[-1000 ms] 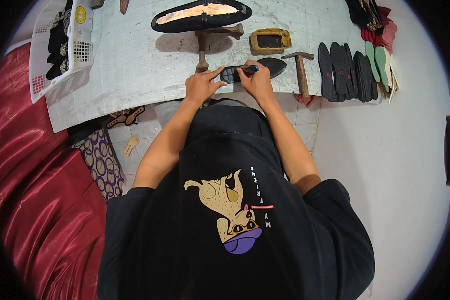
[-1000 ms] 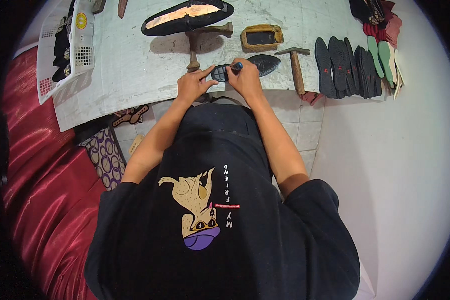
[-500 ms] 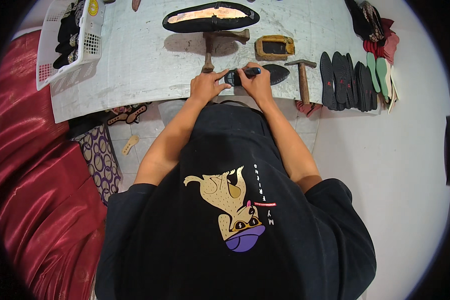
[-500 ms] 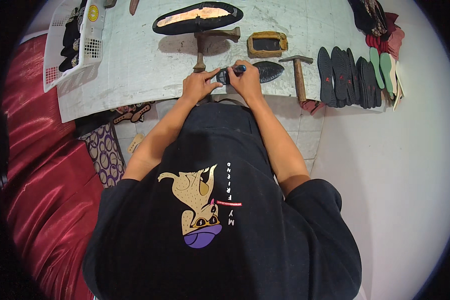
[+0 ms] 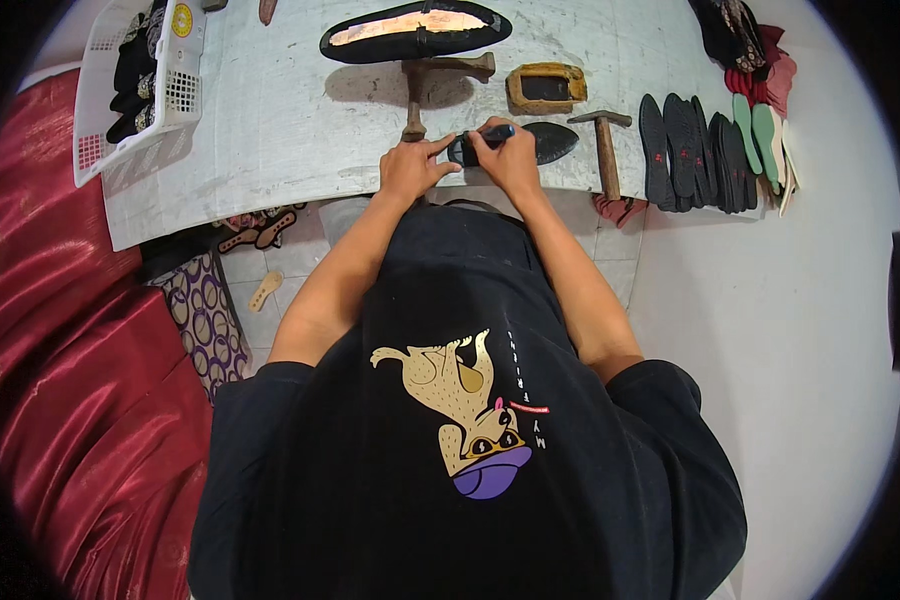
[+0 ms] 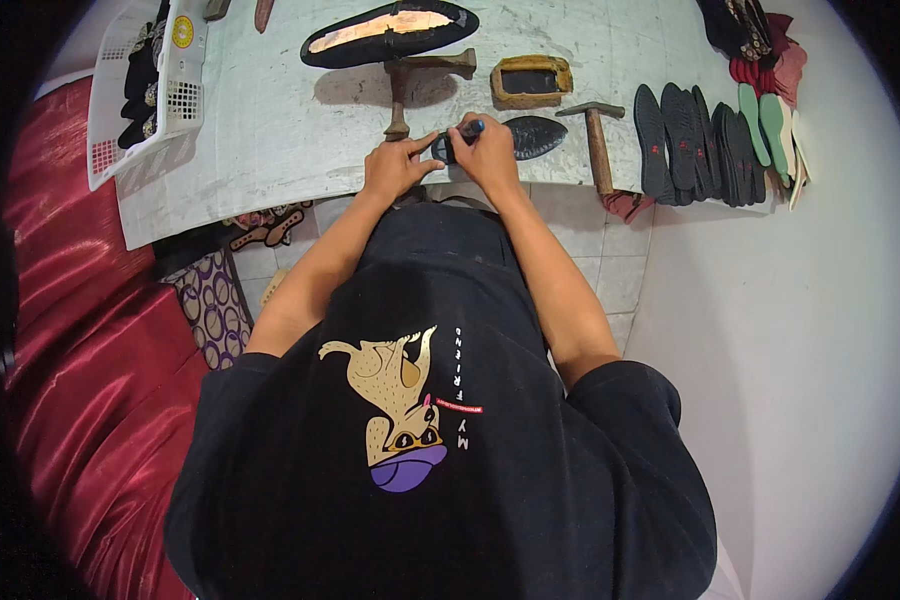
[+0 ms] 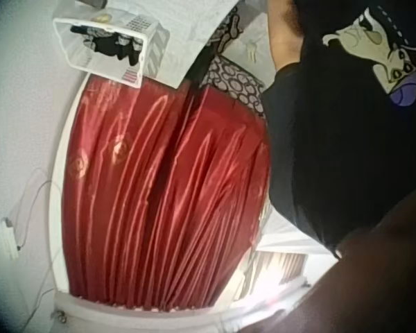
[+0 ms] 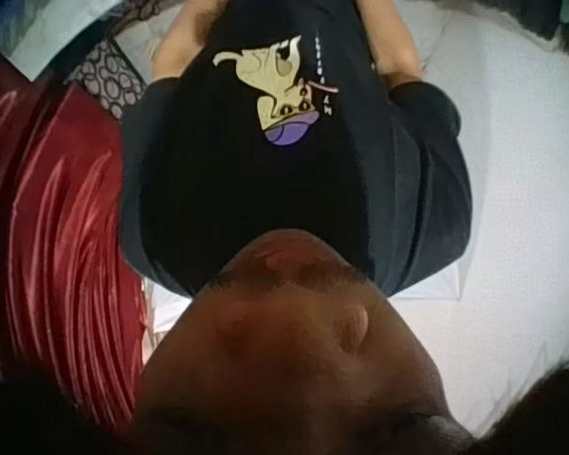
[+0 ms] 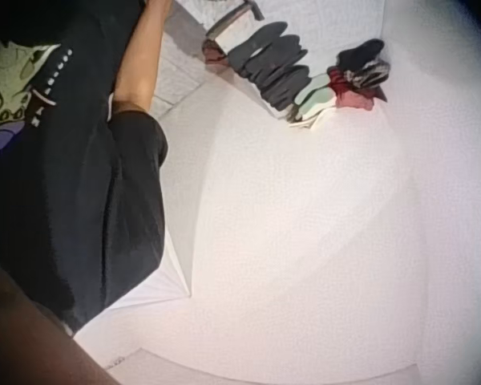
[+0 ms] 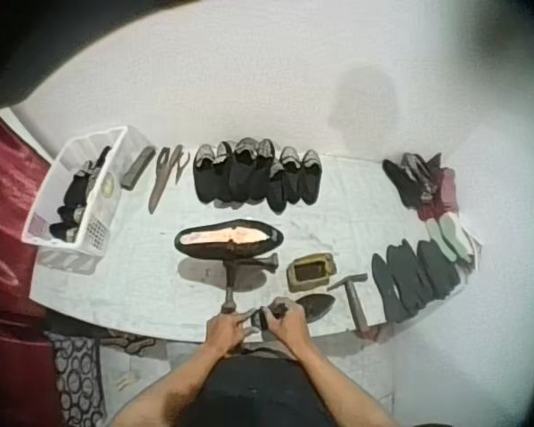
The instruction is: Applying adhesive to a shoe sole using a brush as part of the shoe assembly process.
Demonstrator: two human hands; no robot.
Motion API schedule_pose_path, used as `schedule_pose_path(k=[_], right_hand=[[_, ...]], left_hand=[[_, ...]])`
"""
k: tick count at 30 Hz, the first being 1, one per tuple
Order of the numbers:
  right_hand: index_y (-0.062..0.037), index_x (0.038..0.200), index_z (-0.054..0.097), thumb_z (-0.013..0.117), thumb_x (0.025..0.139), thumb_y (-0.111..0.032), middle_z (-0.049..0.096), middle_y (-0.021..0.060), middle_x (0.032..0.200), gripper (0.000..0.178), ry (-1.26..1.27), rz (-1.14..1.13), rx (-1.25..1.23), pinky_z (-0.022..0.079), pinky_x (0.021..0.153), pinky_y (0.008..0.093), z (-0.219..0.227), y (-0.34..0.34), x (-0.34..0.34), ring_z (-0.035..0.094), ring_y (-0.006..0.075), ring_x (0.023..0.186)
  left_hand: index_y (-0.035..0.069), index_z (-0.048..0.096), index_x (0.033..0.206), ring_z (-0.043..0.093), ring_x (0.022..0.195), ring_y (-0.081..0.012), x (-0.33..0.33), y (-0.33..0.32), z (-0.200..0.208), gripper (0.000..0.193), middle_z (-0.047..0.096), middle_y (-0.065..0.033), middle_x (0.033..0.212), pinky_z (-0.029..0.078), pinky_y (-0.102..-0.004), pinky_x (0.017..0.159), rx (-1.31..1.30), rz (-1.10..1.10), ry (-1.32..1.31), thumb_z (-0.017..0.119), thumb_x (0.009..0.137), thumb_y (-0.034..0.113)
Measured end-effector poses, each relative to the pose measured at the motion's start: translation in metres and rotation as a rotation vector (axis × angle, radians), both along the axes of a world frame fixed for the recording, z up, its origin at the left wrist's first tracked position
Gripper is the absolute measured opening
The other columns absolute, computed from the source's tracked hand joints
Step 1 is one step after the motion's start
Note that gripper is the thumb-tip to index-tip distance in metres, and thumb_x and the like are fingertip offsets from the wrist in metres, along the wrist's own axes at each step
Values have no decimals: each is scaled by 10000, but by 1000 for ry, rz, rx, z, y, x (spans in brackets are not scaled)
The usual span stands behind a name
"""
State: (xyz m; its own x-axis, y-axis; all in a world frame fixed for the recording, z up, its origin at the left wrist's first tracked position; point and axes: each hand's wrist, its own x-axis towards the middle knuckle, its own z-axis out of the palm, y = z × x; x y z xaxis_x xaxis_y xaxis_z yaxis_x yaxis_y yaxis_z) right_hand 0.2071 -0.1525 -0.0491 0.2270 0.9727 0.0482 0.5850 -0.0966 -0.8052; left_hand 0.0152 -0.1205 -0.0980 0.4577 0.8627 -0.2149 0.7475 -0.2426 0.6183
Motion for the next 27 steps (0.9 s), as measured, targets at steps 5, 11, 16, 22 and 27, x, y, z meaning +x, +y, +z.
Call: schedule_pose_path(k=[5,11,16,22,27], right_hand=[[25,811,672,789,822,-135,682,243,743,198,-78,27,-78,532,648,467,2,-22,2,693,433,711],[31,818,698,782,831,-156,687,245,724,206,-82,-6,-262,541,635,461,6,-10,6,711,414,706],[28,832,689,790,837,-148,691,236,761,203,-1,31,-18,527,616,448,0,-4,-4,688,410,675],[19,857,699,776,832,-137,686,258,795,176,-51,149,-39,531,662,490,1,-18,-4,679,463,745],[13,867,700,777,819,-141,683,253,817,179,-66,139,-60,529,696,510,0,-10,-6,666,478,789]], left_hand=[[382,718,1334,690,704,-268,0,-4,-1,623,682,-19,734,533,-409,650,5,18,11,839,756,579],[379,719,1333,695,708,-270,1,-1,2,621,688,-29,739,535,-415,653,-19,12,-3,839,758,579],[387,716,1334,699,716,-277,1,1,4,602,699,-28,755,539,-416,667,-43,7,27,842,769,551],[406,713,1331,702,716,-283,0,-1,1,574,711,-38,765,544,-420,669,-25,21,24,837,783,522],[405,715,1328,708,737,-297,1,2,2,559,726,-54,795,549,-422,681,-26,8,23,835,791,502]])
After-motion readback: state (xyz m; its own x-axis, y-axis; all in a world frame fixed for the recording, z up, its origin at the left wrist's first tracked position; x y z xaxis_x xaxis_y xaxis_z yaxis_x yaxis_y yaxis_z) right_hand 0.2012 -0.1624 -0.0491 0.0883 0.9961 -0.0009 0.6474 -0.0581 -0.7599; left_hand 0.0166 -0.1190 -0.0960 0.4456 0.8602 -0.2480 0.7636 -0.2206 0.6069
